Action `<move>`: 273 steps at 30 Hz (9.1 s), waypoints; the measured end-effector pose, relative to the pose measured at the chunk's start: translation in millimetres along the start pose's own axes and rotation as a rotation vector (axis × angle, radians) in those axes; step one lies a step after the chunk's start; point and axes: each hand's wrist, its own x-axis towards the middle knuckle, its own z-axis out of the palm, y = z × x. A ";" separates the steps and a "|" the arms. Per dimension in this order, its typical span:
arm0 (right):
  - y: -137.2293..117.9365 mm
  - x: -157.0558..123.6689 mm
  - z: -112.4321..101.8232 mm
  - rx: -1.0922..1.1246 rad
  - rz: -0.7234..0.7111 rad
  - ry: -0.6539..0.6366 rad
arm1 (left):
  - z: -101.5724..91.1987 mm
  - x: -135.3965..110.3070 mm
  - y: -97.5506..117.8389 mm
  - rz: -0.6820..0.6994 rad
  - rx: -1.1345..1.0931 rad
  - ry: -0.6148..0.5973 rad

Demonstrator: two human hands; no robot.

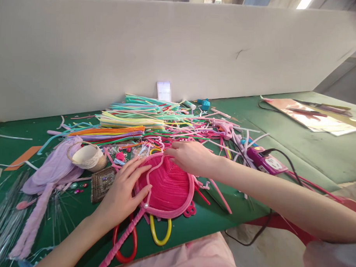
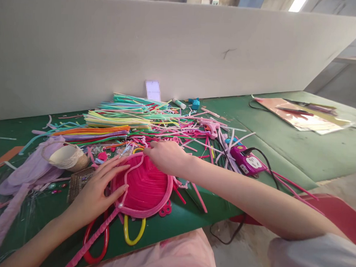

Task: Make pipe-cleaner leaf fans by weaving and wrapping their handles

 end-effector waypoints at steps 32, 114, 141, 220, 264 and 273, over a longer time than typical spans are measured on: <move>-26.8 32.7 14.2 -0.032 -0.573 0.164 | 10.9 -33.5 31.1 -0.120 0.007 0.257; -22.1 14.8 20.5 -0.046 -0.383 0.012 | -15.4 -5.1 2.7 0.421 0.322 0.050; 17.2 16.8 4.2 0.517 -0.249 -0.188 | 19.5 -15.1 52.2 0.130 0.591 0.059; -28.0 60.2 -50.8 0.327 0.142 0.457 | -43.5 58.9 2.0 -0.708 -1.001 0.213; -14.9 43.3 7.4 0.360 -0.239 0.488 | -25.9 38.2 -1.6 -0.714 -1.339 -0.001; -24.5 39.0 9.6 0.226 -0.232 0.478 | -23.6 39.9 0.7 -0.771 -1.335 0.138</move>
